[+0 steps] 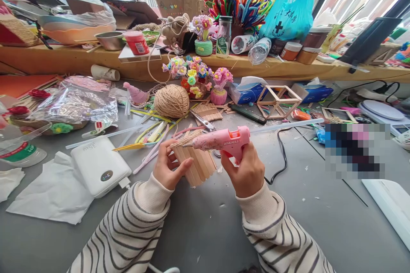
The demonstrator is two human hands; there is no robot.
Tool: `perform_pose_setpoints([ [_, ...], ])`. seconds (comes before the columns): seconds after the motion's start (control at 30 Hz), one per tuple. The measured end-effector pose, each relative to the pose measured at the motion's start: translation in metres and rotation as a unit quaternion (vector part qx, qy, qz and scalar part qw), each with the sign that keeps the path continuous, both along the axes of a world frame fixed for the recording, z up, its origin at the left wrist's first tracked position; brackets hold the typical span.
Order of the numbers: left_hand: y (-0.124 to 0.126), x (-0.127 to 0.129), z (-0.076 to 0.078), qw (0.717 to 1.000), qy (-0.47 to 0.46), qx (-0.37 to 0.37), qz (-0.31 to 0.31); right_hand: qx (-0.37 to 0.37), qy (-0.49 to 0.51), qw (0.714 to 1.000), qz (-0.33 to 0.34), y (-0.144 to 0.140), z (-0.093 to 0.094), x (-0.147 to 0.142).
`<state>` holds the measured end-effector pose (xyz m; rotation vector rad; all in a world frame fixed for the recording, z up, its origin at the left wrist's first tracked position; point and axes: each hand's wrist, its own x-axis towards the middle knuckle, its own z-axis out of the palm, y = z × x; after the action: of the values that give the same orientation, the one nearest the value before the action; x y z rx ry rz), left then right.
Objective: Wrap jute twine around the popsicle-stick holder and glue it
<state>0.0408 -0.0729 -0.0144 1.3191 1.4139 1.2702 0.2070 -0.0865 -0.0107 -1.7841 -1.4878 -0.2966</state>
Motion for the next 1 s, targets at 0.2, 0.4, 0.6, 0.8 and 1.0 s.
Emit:
perform_pose_setpoints([
  [0.2, 0.0003, -0.0001, -0.0011, 1.000, 0.001, -0.003, 0.001, 0.007, -0.011, 1.000, -0.005, -0.0001, -0.0028, 0.0009],
  [0.4, 0.0005, 0.0004, -0.0014, 1.000, -0.003, 0.005, 0.003, -0.005, -0.005, 1.000, -0.014, -0.0007, -0.0006, -0.0002],
  [0.6, 0.0000, 0.0005, -0.0005, 1.000, -0.001, 0.002, 0.002, -0.003, 0.000, 1.000, -0.004, -0.0011, 0.0008, -0.0007],
  [0.8, 0.0000, 0.0003, -0.0001, 1.000, -0.002, -0.003, 0.004, -0.006, 0.001, 1.000, -0.005, -0.0012, 0.0010, -0.0010],
  [1.0, 0.0016, 0.0002, -0.0066, 1.000, -0.017, 0.004, 0.016, -0.004, 0.004, 1.000, -0.007, -0.0006, 0.0009, 0.0008],
])
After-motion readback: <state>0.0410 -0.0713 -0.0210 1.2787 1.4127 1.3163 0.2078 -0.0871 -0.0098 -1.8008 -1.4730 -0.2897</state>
